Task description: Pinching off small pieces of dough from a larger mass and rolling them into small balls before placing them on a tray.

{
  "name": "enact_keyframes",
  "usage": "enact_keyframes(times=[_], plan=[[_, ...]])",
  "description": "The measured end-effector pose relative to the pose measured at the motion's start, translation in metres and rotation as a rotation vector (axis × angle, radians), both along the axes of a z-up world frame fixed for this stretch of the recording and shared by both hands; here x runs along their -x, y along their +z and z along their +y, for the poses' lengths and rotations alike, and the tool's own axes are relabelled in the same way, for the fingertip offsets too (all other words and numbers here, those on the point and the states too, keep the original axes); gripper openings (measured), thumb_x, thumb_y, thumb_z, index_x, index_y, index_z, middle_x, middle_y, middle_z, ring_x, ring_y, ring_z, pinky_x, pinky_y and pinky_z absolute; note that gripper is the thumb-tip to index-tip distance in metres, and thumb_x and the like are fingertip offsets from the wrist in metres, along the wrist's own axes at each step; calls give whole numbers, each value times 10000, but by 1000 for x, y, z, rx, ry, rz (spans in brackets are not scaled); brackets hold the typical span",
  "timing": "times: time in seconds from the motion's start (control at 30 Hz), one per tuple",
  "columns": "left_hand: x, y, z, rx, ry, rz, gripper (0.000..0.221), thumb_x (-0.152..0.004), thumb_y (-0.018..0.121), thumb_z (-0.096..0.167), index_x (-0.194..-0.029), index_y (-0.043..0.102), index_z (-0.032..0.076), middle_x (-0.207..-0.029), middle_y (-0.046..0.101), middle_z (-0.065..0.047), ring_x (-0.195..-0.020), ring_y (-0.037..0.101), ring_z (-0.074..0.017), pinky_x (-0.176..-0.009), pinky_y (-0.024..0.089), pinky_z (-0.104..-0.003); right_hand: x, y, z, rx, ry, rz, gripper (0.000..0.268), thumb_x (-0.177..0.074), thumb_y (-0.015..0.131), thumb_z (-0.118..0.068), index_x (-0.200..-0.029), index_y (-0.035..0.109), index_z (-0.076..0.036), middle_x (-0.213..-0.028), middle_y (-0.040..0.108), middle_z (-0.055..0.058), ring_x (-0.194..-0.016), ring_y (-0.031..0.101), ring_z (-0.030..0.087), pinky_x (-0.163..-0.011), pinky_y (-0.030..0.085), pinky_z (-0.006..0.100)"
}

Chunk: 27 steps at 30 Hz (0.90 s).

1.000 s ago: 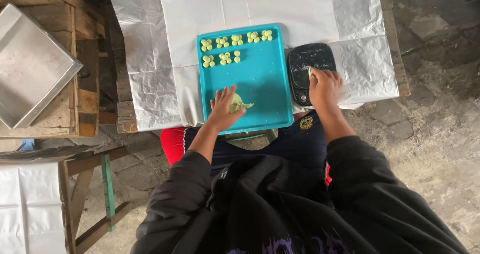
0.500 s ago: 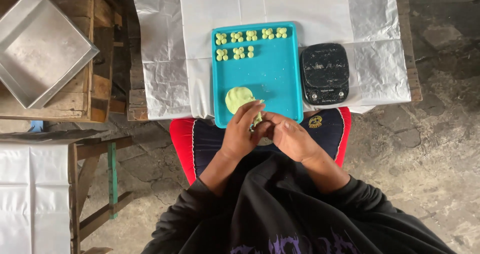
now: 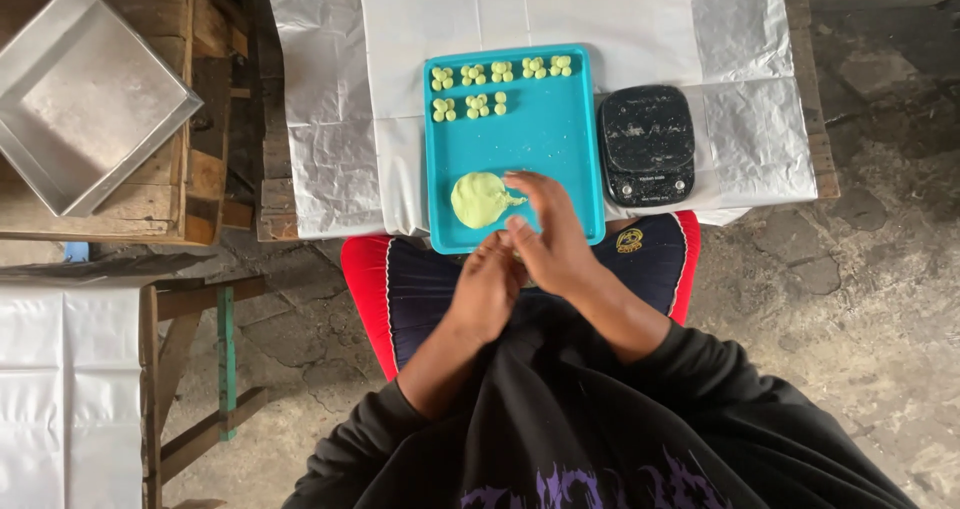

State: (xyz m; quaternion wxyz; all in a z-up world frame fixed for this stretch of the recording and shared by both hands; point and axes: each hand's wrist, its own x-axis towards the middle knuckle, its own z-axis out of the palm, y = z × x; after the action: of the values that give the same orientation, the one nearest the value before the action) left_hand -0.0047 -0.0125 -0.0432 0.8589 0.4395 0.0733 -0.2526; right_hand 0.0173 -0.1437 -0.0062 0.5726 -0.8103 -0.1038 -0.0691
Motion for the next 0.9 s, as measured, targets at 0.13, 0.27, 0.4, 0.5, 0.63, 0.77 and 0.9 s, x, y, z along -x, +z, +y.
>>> enact_keyframes(times=[0.13, 0.27, 0.4, 0.5, 0.63, 0.77, 0.9], plan=[[9, 79, 3, -98, -47, -171, 389, -1144, 338, 255, -1087, 689, 97, -848, 711, -100, -806, 687, -116, -825, 507, -199, -2, 2, 19, 254, 53, -262, 801, -1043, 333, -634, -1554, 441, -27, -1553, 462, 195, -1512, 333, 444, -1247, 87, 616], [3, 17, 18, 536, 41, 261, 738, -1031, 272, 701, -1574, 286, 202, -1452, 362, -122, -1357, 322, -238, -1167, 213, -379, 32, 32, 50, 130, 300, -426, 1061, -970, 203, -794, -1651, 192, 20, -1709, 187, 241, -1568, 123, 503, -1278, -9, 610], [-2, -9, 20, 793, -76, 292, 885, -966, 207, 810, -1660, -38, 320, -1734, -42, 23, -1591, -32, -291, -1276, -52, -497, 44, 32, 70, 153, 270, -584, 1120, -929, 210, -852, -1663, 159, -7, -1718, 161, 257, -1583, 114, 525, -1249, 10, 708], [27, 61, 13, -324, -270, -682, 713, -1110, 217, 510, -1627, -104, 138, -1695, -102, -253, -1555, -108, -435, -1276, -108, -570, 3, 33, 40, 109, 207, -522, 1012, -1007, 131, -746, -1666, 79, 20, -1739, 72, 245, -1604, 52, 442, -1282, -83, 586], [3, 99, 27, -16, -101, -659, 804, -1049, -42, 587, -1630, -54, 31, -1714, -108, -145, -1580, -121, -324, -1295, -77, -464, 24, 25, 32, 333, 230, -651, 1020, -986, 174, -783, -1681, 18, -54, -1730, -3, 285, -1595, -26, 482, -1242, -54, 692], [6, 45, 12, 401, 34, -311, 881, -981, 124, 744, -1651, -25, 192, -1734, -38, -113, -1601, 6, -330, -1279, -2, -515, 51, -41, 53, 158, 286, -451, 1121, -965, 193, -855, -1672, -31, -14, -1721, -27, 282, -1583, -55, 494, -1274, -46, 691], [19, 81, 13, 21, -44, -541, 771, -1094, 114, 577, -1639, -34, 51, -1717, -55, -182, -1584, -50, -363, -1291, -51, -513, 13, 23, 31, 44, 212, -416, 954, -1061, 105, -665, -1637, -111, 64, -1725, -65, 293, -1586, -79, 500, -1271, -77, 636]])
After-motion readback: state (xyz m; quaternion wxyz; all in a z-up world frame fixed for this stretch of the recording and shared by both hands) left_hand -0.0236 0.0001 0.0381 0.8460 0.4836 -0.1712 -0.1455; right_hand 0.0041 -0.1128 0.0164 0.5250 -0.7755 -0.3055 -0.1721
